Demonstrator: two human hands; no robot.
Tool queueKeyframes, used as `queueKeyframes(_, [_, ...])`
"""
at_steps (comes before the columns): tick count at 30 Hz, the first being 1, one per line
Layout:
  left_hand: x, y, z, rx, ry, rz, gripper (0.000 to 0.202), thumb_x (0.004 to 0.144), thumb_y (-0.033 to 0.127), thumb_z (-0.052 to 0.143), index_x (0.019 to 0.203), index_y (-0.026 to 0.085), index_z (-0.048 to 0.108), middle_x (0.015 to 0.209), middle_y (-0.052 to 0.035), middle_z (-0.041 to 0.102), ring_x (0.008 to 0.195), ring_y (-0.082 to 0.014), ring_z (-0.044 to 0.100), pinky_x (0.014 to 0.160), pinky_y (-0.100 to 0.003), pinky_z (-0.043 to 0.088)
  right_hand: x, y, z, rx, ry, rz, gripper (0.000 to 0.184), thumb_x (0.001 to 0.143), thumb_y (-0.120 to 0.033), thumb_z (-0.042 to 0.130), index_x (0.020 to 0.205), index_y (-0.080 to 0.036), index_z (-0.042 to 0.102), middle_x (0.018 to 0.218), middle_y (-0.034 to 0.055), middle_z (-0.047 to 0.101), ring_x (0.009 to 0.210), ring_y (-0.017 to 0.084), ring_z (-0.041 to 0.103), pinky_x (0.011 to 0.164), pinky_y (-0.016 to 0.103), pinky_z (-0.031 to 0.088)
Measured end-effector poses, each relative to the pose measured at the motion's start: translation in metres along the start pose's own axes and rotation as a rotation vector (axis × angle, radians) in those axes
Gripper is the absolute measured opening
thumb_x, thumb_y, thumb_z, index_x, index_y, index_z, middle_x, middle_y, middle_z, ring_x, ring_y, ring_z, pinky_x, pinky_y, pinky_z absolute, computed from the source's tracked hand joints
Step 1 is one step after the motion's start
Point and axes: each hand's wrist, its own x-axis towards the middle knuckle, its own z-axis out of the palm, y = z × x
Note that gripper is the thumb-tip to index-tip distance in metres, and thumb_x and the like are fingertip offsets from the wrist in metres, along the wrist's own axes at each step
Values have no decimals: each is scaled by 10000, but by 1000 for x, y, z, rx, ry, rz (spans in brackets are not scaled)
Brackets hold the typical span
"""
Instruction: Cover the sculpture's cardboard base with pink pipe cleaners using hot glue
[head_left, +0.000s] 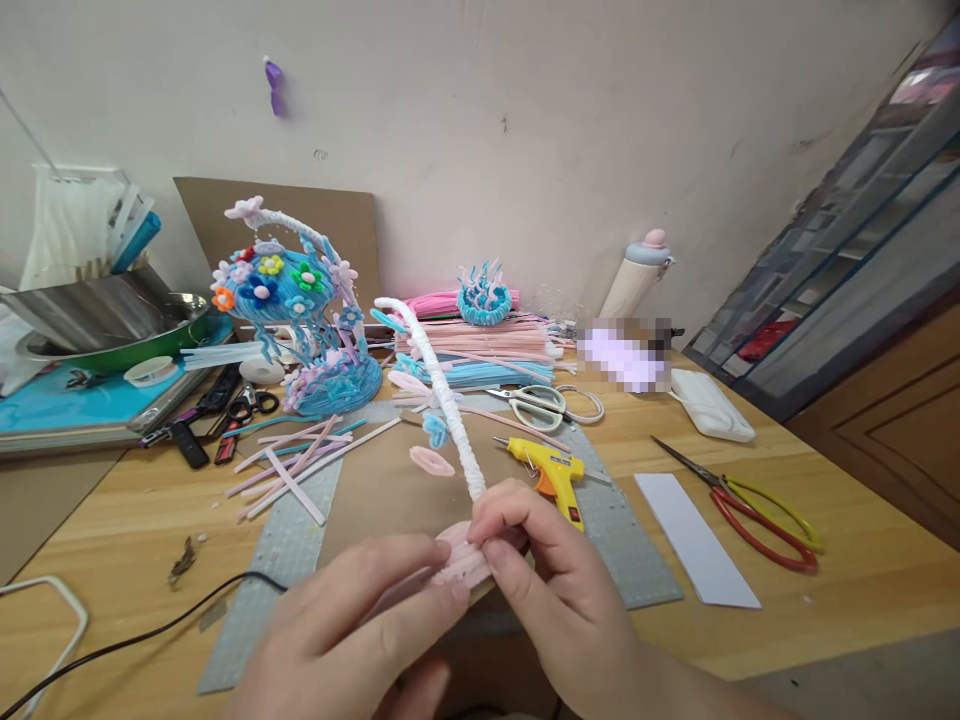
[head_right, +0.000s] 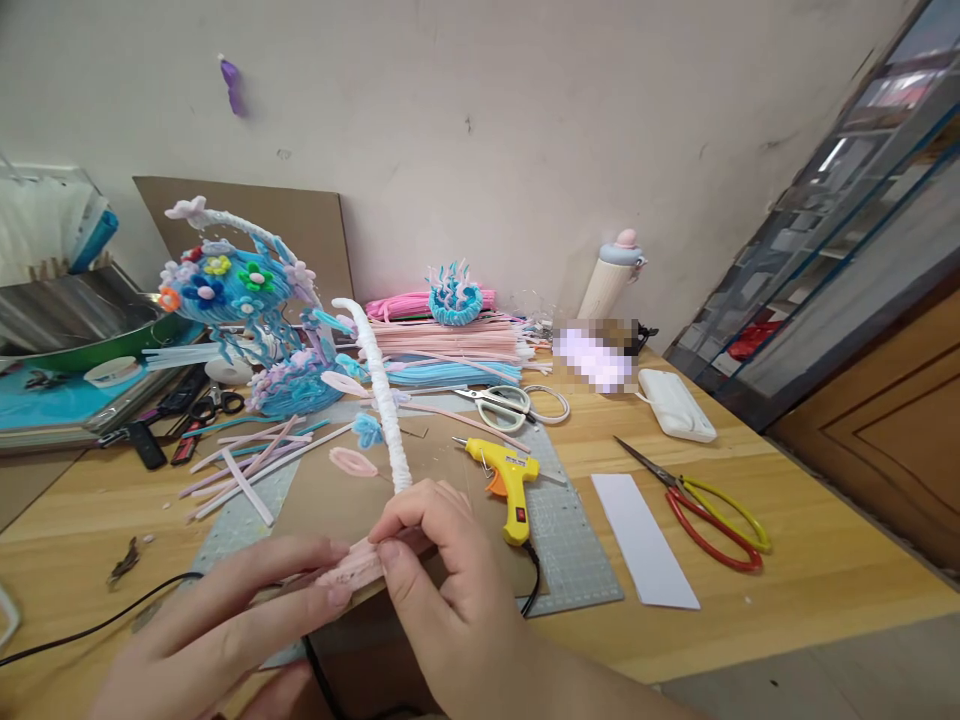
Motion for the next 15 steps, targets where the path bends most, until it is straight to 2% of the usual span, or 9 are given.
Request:
queueKeyframes(3, [1, -9, 1, 75, -64, 134, 304, 1008, 285, 547, 1291, 245, 651, 1175, -48, 750, 1053, -121, 731, 852, -144, 573, 1, -2, 0, 5, -7, -6, 118, 1002, -206, 500, 954, -257, 595, 886, -5, 595, 826, 167, 556, 758, 299, 446])
queueKeyframes(7, [0, -11, 4, 112, -26, 126, 297, 1003, 190, 532, 1249, 251, 685, 1124, -47, 769, 945, -114, 748, 769, -151, 586, 0, 0, 0, 99, -15, 38, 138, 1024, -291, 518, 967, -260, 639, 905, 18, 622, 850, 185, 580, 757, 303, 477])
queueKeyframes(9, [-4, -8, 6, 95, -8, 99, 273, 988, 175, 564, 1215, 248, 696, 1101, -42, 774, 944, -116, 744, 778, -158, 586, -2, 7, 1, 230, 76, 60, 203, 1044, -357, 483, 1032, -283, 673, 982, 29, 657, 928, 195, 609, 808, 306, 498])
queueKeyframes(11, [-10, -6, 8, 80, 34, 32, 242, 987, 170, 575, 1174, 252, 706, 1105, -34, 772, 977, -123, 738, 810, -178, 587, -4, 16, 1, 354, 253, 55, 296, 1061, -405, 413, 1111, -307, 689, 1087, 34, 687, 1048, 207, 626, 924, 332, 500])
queueKeyframes(13, [-17, -4, 10, 61, 99, -32, 228, 995, 163, 565, 1142, 249, 717, 1127, -34, 760, 1003, -125, 727, 812, -187, 584, -8, 23, 0, 383, 396, 43, 368, 1076, -399, 346, 1163, -318, 694, 1180, 30, 696, 1175, 212, 609, 1055, 370, 455])
queueKeyframes(15, [-23, -4, 13, 48, 141, -51, 217, 996, 175, 574, 1135, 247, 725, 1146, -33, 749, 1031, -129, 715, 827, -196, 580, -14, 27, -3, 285, 397, 32, 402, 1089, -372, 310, 1206, -331, 693, 1283, 17, 682, 1290, 204, 562, 1133, 375, 400])
